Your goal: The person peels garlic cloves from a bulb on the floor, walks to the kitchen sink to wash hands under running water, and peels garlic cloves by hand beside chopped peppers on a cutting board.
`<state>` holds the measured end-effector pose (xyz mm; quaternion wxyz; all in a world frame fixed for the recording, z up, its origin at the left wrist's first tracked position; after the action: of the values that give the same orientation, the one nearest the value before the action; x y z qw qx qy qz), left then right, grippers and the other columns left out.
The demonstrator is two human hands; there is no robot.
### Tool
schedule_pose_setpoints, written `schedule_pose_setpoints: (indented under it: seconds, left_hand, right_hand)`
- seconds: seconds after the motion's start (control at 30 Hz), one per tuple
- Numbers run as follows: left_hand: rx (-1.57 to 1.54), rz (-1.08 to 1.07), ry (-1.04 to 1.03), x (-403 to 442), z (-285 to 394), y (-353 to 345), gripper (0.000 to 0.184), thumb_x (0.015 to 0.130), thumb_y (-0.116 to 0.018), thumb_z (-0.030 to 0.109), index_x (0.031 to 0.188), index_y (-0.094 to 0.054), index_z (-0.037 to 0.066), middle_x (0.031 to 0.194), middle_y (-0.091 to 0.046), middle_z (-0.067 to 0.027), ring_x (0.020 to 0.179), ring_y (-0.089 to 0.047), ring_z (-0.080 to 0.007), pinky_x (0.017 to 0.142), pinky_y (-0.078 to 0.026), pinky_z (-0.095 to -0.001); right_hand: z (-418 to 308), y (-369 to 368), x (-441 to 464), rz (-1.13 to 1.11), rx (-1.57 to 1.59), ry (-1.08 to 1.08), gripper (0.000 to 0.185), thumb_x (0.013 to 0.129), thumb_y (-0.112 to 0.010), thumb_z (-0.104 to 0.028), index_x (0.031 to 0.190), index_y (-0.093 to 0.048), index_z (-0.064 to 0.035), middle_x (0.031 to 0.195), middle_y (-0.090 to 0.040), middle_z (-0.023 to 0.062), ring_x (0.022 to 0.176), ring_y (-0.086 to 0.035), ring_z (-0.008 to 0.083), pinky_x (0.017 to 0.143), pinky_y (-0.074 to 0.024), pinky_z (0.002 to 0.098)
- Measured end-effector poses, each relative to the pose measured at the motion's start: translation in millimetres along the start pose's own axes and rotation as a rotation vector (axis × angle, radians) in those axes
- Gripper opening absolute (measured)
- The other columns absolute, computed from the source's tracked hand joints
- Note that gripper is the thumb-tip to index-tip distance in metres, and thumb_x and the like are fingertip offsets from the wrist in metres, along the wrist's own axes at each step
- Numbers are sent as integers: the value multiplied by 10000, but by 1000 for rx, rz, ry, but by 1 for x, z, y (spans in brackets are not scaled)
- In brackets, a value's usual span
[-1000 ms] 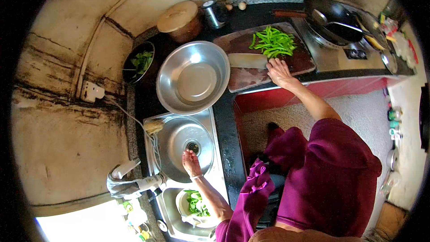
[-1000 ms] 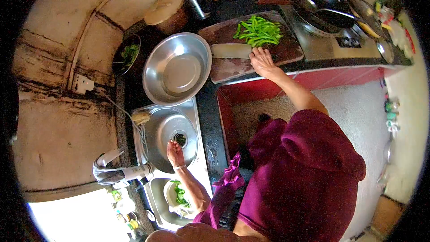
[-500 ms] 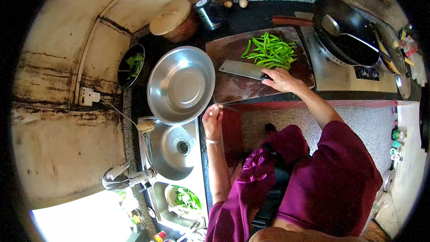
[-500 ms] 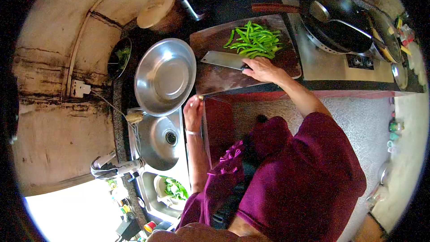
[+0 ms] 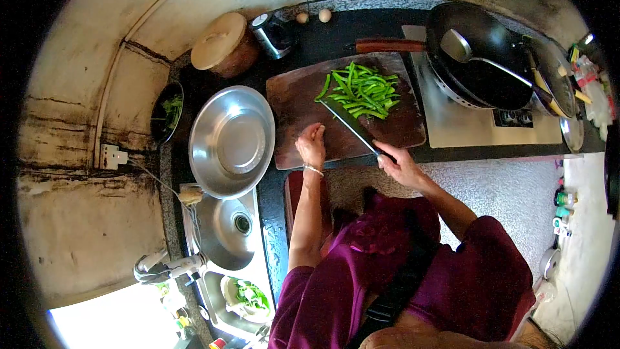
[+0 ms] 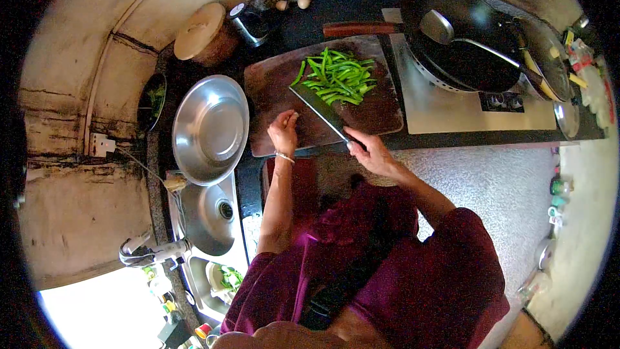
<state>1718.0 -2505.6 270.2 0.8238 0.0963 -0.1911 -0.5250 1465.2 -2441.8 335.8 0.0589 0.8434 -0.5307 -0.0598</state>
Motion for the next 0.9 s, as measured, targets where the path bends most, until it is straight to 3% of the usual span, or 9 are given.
schedule_pose_setpoints:
  seconds: [0.07,0.17,0.23,0.33,0.47,0.57,0.7,0.8,0.9]
  left_hand:
    - [182,32,-220,-3,22,9,145,748,-643,69,864,-635,-16,764,-631,-55,635,-560,-102,560,-450,-227]
    - [42,19,-40,-6,13,14,175,762,-624,70,920,-632,-5,771,-632,-76,636,-566,-112,559,-456,-239]
    - [30,35,-5,-11,31,25,195,792,-598,79,964,-621,-9,757,-628,-62,605,-547,-93,535,-444,-222]
    - [-146,34,101,-21,18,38,208,817,-577,94,988,-611,-20,747,-627,-52,564,-517,-73,505,-422,-203]
    - [-303,64,238,-38,11,58,214,834,-569,118,996,-598,-18,715,-610,-34,516,-463,-41,464,-384,-185]
    - [-423,51,323,-50,15,76,228,858,-546,187,971,-591,-7,658,-580,-15,490,-425,-34,441,-345,-178]
    - [-451,34,344,-53,16,87,268,882,-506,260,928,-578,6,567,-496,22,450,-375,-28,405,-276,-170]
    - [-428,0,320,-56,16,85,272,887,-493,277,906,-578,19,530,-455,34,428,-354,-24,387,-248,-165]
    - [-462,-40,364,-53,13,84,285,882,-501,288,906,-573,14,532,-448,40,425,-350,-19,378,-240,-167]
  right_hand:
    - [-13,-1,-9,30,-69,10,413,845,-513,-104,1235,-418,-6,709,-597,104,594,-518,119,558,-429,265]
    - [-17,-7,-15,42,-290,12,416,839,-526,-120,1229,-425,-18,797,-611,163,631,-574,204,578,-446,300]
    - [-13,-15,-16,171,-425,358,433,829,-540,-140,1234,-422,-44,846,-586,185,683,-584,299,587,-461,359]
    - [-9,-23,-16,79,-695,237,457,817,-557,-161,1240,-412,-66,828,-559,168,699,-572,317,580,-462,393]
    - [-17,-36,-4,101,-904,337,510,799,-576,-163,1266,-380,-96,793,-528,144,607,-563,269,470,-471,366]
    - [-50,-46,5,200,-867,460,570,785,-593,-173,1292,-343,-105,802,-522,147,557,-561,258,426,-470,375]
    - [-22,-67,8,127,-984,375,597,796,-555,-135,1325,-281,-98,837,-523,185,524,-558,274,433,-475,399]
    - [4,-76,8,-168,-1033,50,638,829,-428,-96,1378,-115,-182,1022,-471,337,649,-554,419,577,-463,475]
    - [7,-78,8,-111,-1070,75,655,814,-455,-91,1375,-131,-189,962,-500,288,648,-559,406,570,-455,481]
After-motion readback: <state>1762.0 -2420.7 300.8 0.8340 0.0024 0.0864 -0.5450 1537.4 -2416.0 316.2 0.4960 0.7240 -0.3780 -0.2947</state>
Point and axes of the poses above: each hand's wrist, its own x-axis towards the middle knuckle, its own y-axis out of the back of the hand, z = x × y, the point moved 3 cm from there along x, towards the middle knuckle
